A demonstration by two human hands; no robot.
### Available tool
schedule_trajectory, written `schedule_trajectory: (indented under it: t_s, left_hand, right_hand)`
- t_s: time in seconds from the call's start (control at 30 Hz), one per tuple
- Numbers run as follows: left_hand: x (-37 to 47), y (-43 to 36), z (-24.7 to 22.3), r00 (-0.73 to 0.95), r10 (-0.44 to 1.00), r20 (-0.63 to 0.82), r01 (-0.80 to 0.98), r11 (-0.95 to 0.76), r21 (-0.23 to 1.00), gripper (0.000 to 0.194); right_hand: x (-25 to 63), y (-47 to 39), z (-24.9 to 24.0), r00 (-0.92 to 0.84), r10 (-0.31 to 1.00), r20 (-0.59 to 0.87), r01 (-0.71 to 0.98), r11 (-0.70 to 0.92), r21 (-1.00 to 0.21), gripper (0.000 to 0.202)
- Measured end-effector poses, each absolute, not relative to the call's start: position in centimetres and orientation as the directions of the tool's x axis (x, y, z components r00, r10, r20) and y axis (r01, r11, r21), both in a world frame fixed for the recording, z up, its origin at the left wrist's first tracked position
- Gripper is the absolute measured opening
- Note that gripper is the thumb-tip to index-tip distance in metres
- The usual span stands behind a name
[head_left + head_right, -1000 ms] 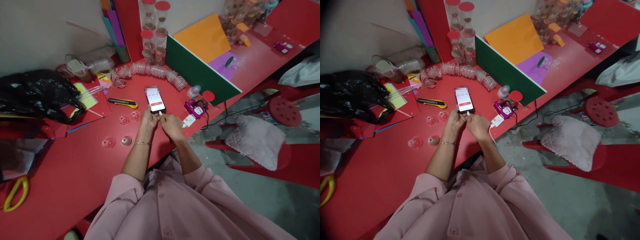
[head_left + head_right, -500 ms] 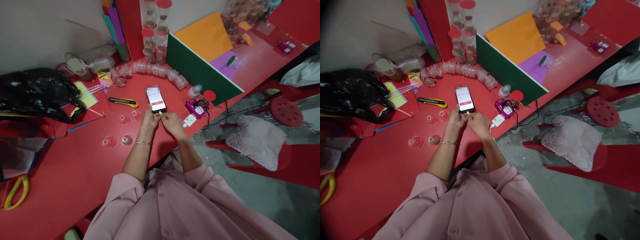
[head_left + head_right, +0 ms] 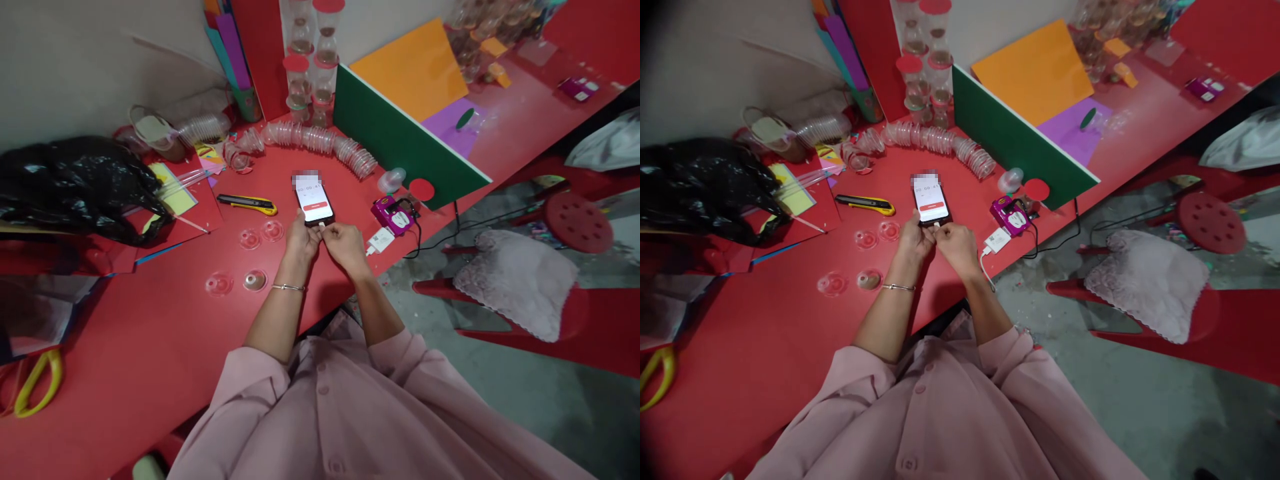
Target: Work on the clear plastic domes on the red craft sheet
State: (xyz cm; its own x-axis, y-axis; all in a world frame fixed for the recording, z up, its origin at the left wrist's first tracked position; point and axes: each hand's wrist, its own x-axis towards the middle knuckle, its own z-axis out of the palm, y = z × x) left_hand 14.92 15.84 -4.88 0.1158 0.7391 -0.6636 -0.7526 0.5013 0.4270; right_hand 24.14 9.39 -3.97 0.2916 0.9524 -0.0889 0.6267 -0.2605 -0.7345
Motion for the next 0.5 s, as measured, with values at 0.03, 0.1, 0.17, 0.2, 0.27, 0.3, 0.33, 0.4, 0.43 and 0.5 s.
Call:
schedule_trajectory:
  t_s: [0.03,0.1,0.17,0.2,0.27,0.3,0.33,0.4,0.43,0.5]
  left_hand:
    - [14.93,15.84,-4.98,0.115,0.738,-0.664,-0.756,0.499,0.424,0.039]
    - [14.91,15.83,-5.16,0.116,0.733,-0.67,-0.76,0.5,0.415,0.039]
    - [14.84,15.84,-5.3,0.122,0.732,-0.67,-0.762,0.502,0.41,0.039]
    - [14.77,15.85,-5.35,0.126,0.737,-0.664,-0.765,0.499,0.408,0.038]
    - [14.57,15.86,-5.4,0.15,0.748,-0.647,-0.772,0.497,0.395,0.038]
    - [14.43,15.86,-5.39,0.175,0.751,-0.636,-0.776,0.503,0.381,0.04]
    - [14.28,15.86,-5.36,0.205,0.753,-0.625,-0.779,0.512,0.362,0.045]
    - [14.03,15.87,-5.21,0.278,0.754,-0.595,-0.781,0.539,0.317,0.061]
    - [13.96,15.89,-5.1,0.314,0.752,-0.579,-0.778,0.553,0.296,0.071]
    - [14.03,15.99,-4.82,0.369,0.748,-0.551,-0.768,0.58,0.273,0.085]
  right_hand:
    - [24.14,9.49,-3.91,0.29,0.953,-0.086,0.629,-0.258,-0.733,0.03]
    - [24.19,9.76,-3.82,0.286,0.955,-0.079,0.623,-0.248,-0.742,0.031]
    - [24.27,10.03,-3.78,0.283,0.956,-0.081,0.599,-0.242,-0.763,0.031]
    - [24.3,10.14,-3.79,0.281,0.956,-0.086,0.583,-0.242,-0.775,0.031]
    - [24.32,10.3,-3.84,0.275,0.956,-0.104,0.543,-0.244,-0.803,0.03]
    - [24.3,10.35,-3.86,0.274,0.955,-0.115,0.516,-0.247,-0.82,0.031]
    - [24.27,10.38,-3.87,0.275,0.953,-0.127,0.484,-0.251,-0.838,0.032]
    - [24.16,10.43,-3.86,0.289,0.945,-0.151,0.415,-0.266,-0.87,0.035]
    - [24.11,10.44,-3.84,0.301,0.94,-0.16,0.388,-0.274,-0.88,0.037]
    - [24.04,10.41,-3.81,0.319,0.934,-0.163,0.367,-0.281,-0.887,0.04]
